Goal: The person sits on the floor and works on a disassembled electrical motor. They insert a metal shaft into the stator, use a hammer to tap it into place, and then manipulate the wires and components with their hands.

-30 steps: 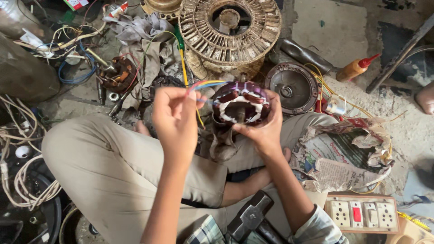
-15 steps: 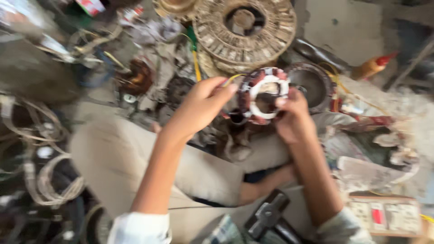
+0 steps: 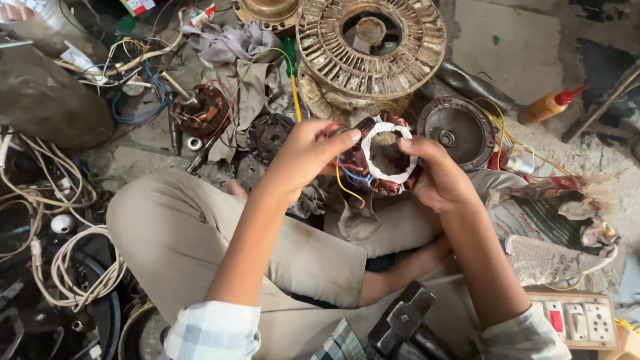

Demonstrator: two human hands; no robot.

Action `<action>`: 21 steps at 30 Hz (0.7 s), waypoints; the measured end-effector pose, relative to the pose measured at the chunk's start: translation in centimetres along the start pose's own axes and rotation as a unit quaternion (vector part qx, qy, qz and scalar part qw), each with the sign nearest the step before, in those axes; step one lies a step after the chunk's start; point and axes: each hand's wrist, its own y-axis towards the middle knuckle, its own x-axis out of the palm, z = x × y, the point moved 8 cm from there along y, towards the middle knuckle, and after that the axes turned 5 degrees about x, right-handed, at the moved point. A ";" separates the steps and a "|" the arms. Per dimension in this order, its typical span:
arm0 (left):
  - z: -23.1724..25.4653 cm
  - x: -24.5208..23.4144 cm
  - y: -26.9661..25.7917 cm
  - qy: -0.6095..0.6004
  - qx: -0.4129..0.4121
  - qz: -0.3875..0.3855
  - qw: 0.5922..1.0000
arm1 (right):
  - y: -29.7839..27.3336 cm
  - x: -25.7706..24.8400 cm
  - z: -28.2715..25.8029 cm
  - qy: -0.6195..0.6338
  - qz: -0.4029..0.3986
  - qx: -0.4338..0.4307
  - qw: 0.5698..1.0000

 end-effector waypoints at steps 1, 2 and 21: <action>-0.3 -0.2 -0.3 0.000 -0.002 0.003 1.000 | 0.2 0.0 0.2 -0.023 0.001 0.004 1.000; -0.6 -0.4 -0.6 0.000 -0.004 0.006 1.000 | 0.5 -0.1 0.4 -0.046 0.001 0.008 0.999; -12.4 -1.7 0.3 -0.133 -0.065 0.132 0.980 | 5.0 -3.0 5.4 -0.233 0.013 0.120 0.965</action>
